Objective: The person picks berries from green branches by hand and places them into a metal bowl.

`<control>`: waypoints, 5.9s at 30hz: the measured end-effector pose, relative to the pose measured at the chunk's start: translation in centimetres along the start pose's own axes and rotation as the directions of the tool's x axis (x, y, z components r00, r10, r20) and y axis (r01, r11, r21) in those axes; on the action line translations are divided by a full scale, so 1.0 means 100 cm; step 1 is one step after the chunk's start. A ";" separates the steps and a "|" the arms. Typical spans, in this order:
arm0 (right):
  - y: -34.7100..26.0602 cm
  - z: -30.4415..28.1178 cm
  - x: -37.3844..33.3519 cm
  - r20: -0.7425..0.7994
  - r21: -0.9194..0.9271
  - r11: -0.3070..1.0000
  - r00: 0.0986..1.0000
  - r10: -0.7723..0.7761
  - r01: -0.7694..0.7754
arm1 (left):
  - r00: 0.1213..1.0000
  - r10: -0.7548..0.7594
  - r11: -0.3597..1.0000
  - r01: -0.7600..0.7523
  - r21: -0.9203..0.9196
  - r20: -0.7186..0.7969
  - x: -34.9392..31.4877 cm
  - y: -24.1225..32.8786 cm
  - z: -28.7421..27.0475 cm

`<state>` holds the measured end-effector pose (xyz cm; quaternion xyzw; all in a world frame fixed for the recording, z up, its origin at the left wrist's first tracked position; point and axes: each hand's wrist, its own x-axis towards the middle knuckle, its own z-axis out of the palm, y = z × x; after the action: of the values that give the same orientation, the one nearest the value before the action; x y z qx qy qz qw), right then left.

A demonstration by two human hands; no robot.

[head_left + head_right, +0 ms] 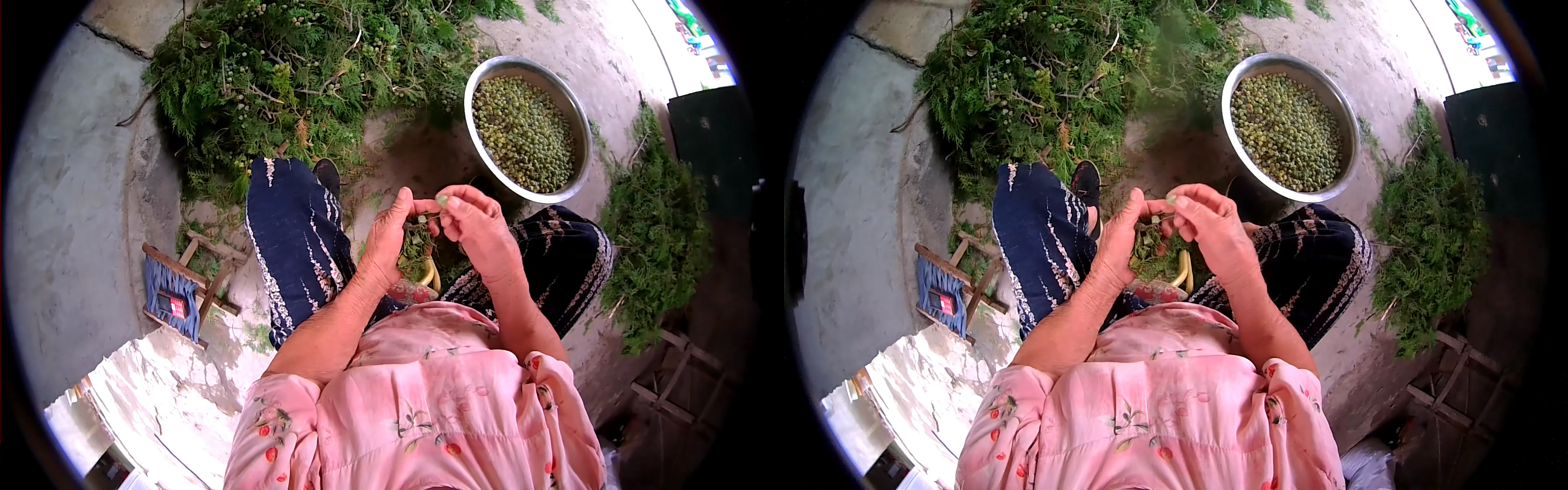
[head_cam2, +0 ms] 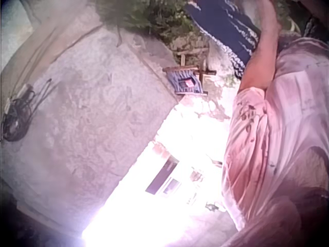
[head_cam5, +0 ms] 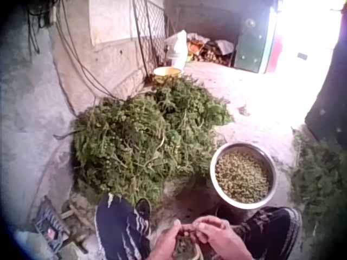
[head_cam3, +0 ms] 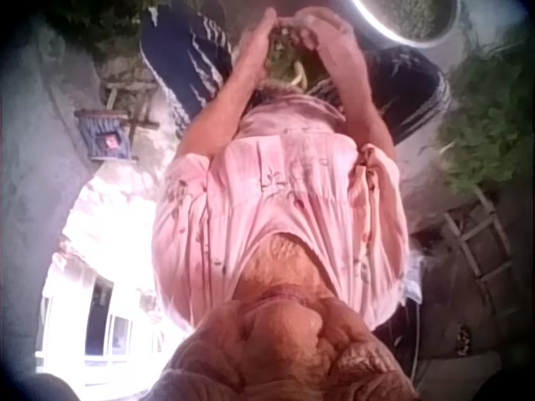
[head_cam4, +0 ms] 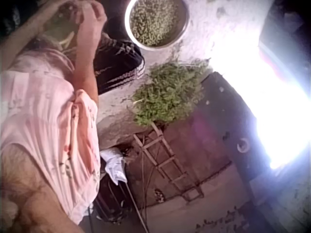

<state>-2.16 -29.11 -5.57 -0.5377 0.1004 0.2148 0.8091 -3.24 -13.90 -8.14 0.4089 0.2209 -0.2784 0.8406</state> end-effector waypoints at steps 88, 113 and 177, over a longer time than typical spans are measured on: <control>0.013 0.002 0.009 0.091 -0.569 0.776 0.959 -0.268 0.271 | 0.994 0.109 0.994 -0.109 0.009 0.006 -0.001 -0.002 0.003; -0.012 0.015 -0.005 0.070 -0.580 0.801 0.989 -0.132 0.148 | 0.998 -0.051 0.998 0.050 0.044 0.037 -0.006 0.005 0.000; 0.010 0.020 -0.002 0.093 -0.577 0.705 0.890 -0.446 0.414 | 0.965 0.034 0.694 0.164 -0.701 0.259 0.002 0.000 -0.005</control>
<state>-2.94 -26.98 -5.45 -0.7727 -0.0766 0.0261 0.6296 -3.18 -13.58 -8.50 0.0022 0.2174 -0.2495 0.9437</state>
